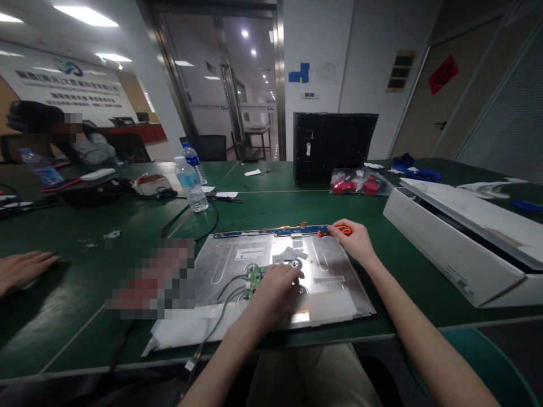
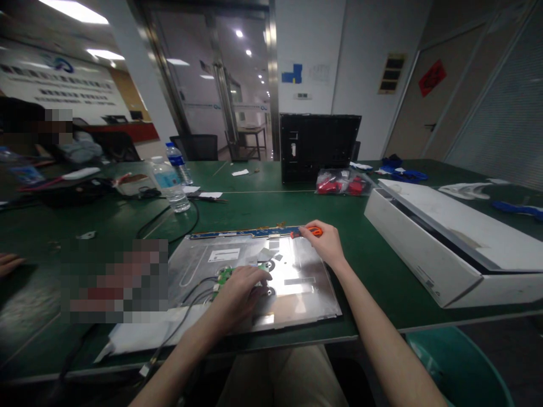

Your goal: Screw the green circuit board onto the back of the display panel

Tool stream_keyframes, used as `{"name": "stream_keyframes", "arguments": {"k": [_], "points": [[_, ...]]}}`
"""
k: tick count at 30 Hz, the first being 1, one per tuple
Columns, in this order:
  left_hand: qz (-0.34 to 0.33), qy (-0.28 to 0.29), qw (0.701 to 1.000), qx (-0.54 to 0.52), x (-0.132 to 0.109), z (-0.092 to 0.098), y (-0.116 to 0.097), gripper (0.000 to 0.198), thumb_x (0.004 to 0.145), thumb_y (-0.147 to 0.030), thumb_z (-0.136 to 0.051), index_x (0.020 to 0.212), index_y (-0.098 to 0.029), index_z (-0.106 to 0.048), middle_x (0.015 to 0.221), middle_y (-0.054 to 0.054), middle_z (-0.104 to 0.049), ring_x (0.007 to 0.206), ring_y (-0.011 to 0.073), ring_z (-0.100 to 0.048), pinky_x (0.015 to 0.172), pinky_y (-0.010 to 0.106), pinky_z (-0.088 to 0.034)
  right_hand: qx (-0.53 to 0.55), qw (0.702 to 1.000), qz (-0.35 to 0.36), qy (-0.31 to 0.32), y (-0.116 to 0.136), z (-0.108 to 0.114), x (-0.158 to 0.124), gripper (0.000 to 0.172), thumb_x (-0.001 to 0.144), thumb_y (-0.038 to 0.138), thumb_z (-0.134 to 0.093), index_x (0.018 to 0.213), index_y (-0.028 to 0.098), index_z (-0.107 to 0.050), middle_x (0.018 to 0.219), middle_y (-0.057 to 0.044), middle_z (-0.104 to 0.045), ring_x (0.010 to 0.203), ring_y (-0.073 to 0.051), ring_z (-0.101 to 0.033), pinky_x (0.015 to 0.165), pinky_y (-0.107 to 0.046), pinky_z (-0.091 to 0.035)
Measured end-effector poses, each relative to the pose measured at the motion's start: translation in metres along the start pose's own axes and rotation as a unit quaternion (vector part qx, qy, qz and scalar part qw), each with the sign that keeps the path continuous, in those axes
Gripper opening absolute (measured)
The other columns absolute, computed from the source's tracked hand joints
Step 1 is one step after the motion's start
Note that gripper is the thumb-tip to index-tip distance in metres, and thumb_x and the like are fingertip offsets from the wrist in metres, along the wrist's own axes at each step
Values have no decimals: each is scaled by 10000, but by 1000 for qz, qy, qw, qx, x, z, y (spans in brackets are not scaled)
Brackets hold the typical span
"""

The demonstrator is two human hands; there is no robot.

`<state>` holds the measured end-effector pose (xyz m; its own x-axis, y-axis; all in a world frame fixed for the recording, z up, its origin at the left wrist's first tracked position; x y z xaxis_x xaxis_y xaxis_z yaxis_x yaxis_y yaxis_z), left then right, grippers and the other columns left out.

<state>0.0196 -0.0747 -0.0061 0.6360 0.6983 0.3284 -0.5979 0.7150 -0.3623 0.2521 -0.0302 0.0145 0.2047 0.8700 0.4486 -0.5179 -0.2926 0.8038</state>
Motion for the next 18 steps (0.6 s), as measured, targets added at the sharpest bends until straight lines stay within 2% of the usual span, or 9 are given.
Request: {"name": "stream_keyframes", "arguments": {"k": [6,12,18], "points": [[-5,25,1000,13,1,-4,-1,155,829,-84,-606,940,-186,-640,912,42,-722,905,227,-643,846,359,-435,-7,1000,10,-5,0,0,0,344,751,510,-644,691,172,-672,513,3,-572,462,-141,-505,478,-254,-360],[-15,3,998,54,-3,-6,-3,129,857,-82,-561,882,-185,-634,857,46,-694,866,221,-630,808,347,-436,-10,1000,13,5,-1,-2,-1,343,755,512,-648,703,174,-684,539,-7,-599,493,-152,-536,491,-255,-373],[-42,-37,997,61,-8,-7,-4,98,866,-134,-558,916,-192,-619,895,50,-673,890,220,-607,837,358,-441,-5,1000,14,11,2,-1,-2,334,759,506,-649,716,177,-679,569,-8,-603,513,-153,-542,502,-258,-385]]}}
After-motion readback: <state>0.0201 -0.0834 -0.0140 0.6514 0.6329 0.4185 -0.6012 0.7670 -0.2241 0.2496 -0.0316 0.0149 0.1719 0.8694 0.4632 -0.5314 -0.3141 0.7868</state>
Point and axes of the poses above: each hand's wrist, its own x-axis towards the middle knuckle, its own z-axis out of the back of the hand, y = z × x, the point moved 3 cm from there along x, towards the middle knuckle
